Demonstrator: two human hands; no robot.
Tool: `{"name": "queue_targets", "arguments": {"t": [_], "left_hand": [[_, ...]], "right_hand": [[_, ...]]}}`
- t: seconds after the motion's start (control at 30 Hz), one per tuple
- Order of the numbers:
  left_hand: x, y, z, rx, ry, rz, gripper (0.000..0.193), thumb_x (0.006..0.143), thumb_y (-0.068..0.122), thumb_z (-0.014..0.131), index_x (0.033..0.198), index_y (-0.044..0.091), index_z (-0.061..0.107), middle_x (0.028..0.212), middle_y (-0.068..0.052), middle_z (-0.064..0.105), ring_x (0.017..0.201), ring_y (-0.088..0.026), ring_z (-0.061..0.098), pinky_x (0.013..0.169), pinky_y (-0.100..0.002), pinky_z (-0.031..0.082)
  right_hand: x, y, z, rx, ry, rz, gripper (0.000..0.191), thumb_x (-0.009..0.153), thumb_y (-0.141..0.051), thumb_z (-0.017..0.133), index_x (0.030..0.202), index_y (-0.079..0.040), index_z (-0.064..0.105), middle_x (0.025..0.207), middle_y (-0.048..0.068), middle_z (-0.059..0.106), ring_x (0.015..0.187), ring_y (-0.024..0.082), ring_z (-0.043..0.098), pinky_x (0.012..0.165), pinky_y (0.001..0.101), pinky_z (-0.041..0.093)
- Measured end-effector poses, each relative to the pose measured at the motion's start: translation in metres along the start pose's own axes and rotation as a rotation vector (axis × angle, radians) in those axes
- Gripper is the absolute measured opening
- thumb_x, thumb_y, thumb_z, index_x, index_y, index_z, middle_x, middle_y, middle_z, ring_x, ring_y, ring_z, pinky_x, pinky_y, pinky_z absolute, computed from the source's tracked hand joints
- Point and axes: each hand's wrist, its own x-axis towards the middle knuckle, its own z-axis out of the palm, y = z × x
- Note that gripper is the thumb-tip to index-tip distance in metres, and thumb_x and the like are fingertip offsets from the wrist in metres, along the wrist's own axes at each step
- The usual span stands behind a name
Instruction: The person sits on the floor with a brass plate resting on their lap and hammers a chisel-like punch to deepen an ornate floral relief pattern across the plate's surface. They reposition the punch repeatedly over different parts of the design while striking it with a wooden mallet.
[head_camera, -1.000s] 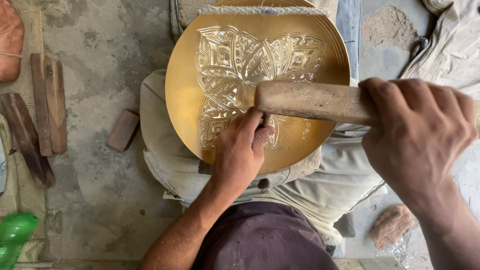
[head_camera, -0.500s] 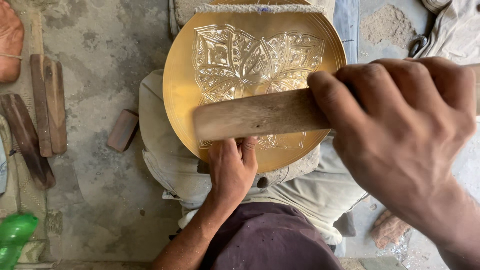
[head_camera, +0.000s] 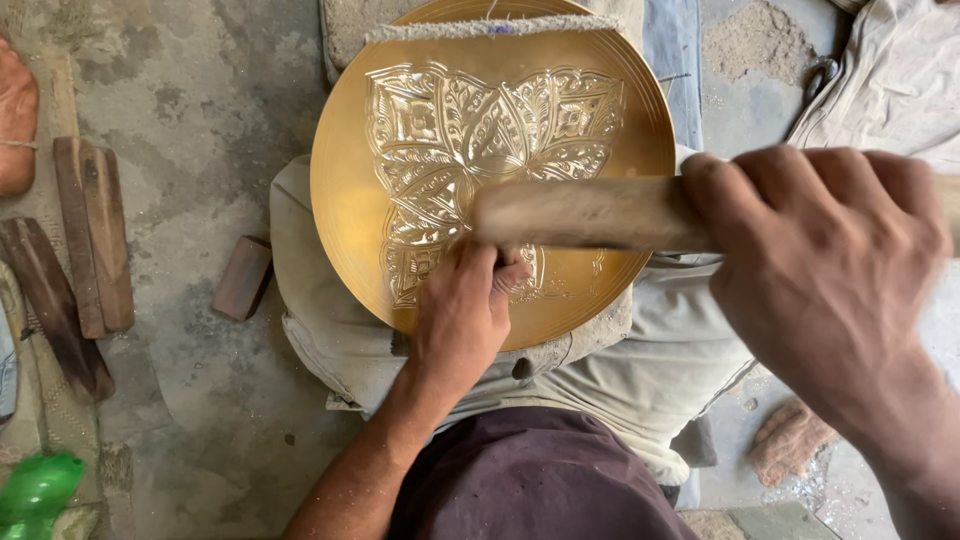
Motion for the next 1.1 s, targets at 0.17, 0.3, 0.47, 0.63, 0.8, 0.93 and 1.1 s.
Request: {"name": "queue_targets", "arguments": {"t": [0.17,0.3,0.47,0.63,0.8,0.93,1.1], "left_hand": [[0.014,0.000,-0.012,-0.183,-0.002,-0.119,0.020,0.105,0.020,0.066,0.110,0.005,0.054,0.089,-0.004,0.072,0.079,-0.014,0.074,0.066,-0.028,0.062],[0.022,0.005,-0.009,-0.224,0.002,-0.058,0.037,0.101,0.021,0.068,0.131,0.004,0.056,0.088,-0.004,0.073,0.079,-0.014,0.074,0.066,-0.030,0.062],[0.022,0.005,-0.002,-0.166,0.024,-0.048,0.032,0.104,0.020,0.068,0.130,0.006,0.058,0.098,-0.007,0.074,0.087,-0.017,0.077,0.069,-0.032,0.063],[0.020,0.001,-0.001,-0.128,0.029,-0.044,0.031,0.104,0.022,0.066,0.130,0.006,0.058,0.099,-0.006,0.073,0.087,-0.018,0.076,0.070,-0.034,0.062],[0.014,0.000,0.003,-0.048,0.054,-0.015,0.029,0.104,0.028,0.066,0.124,0.008,0.059,0.092,-0.001,0.071,0.087,-0.018,0.075,0.070,-0.032,0.061],[0.012,-0.002,0.003,-0.087,0.054,-0.024,0.024,0.105,0.031,0.065,0.115,0.010,0.060,0.091,-0.001,0.070,0.085,-0.016,0.075,0.068,-0.031,0.061],[0.013,0.001,0.001,-0.172,0.057,-0.055,0.030,0.103,0.028,0.065,0.121,0.005,0.059,0.090,-0.002,0.069,0.084,-0.014,0.074,0.067,-0.030,0.061]], "right_hand": [[-0.027,0.023,0.011,0.303,-0.054,0.123,0.030,0.096,-0.013,0.071,0.123,0.000,0.069,0.099,0.016,0.076,0.086,0.024,0.073,0.090,0.0437,0.058],[-0.035,0.033,0.018,0.295,-0.492,0.494,0.051,0.089,-0.032,0.077,0.118,0.008,0.064,0.084,0.023,0.072,0.064,0.030,0.074,0.055,0.0418,0.062],[-0.030,0.032,0.019,0.711,-0.153,0.357,0.068,0.087,-0.031,0.075,0.127,0.014,0.044,0.090,0.025,0.065,0.074,0.031,0.070,0.064,0.0417,0.061],[-0.008,0.021,0.017,0.427,-0.577,0.513,0.067,0.087,-0.023,0.079,0.142,-0.001,0.047,0.093,0.021,0.071,0.072,0.034,0.073,0.069,0.0487,0.060],[0.006,0.004,0.019,0.670,-0.159,0.305,0.058,0.083,-0.007,0.073,0.135,0.006,0.052,0.107,0.021,0.068,0.089,0.034,0.070,0.074,0.0451,0.061],[0.009,0.000,0.023,0.246,0.004,0.042,0.040,0.087,0.000,0.071,0.127,-0.003,0.063,0.104,0.016,0.073,0.087,0.033,0.071,0.076,0.0476,0.059],[0.011,0.002,0.022,0.554,-0.215,0.331,0.036,0.096,-0.011,0.070,0.128,-0.001,0.057,0.100,0.014,0.071,0.078,0.030,0.072,0.067,0.0444,0.063]]}}
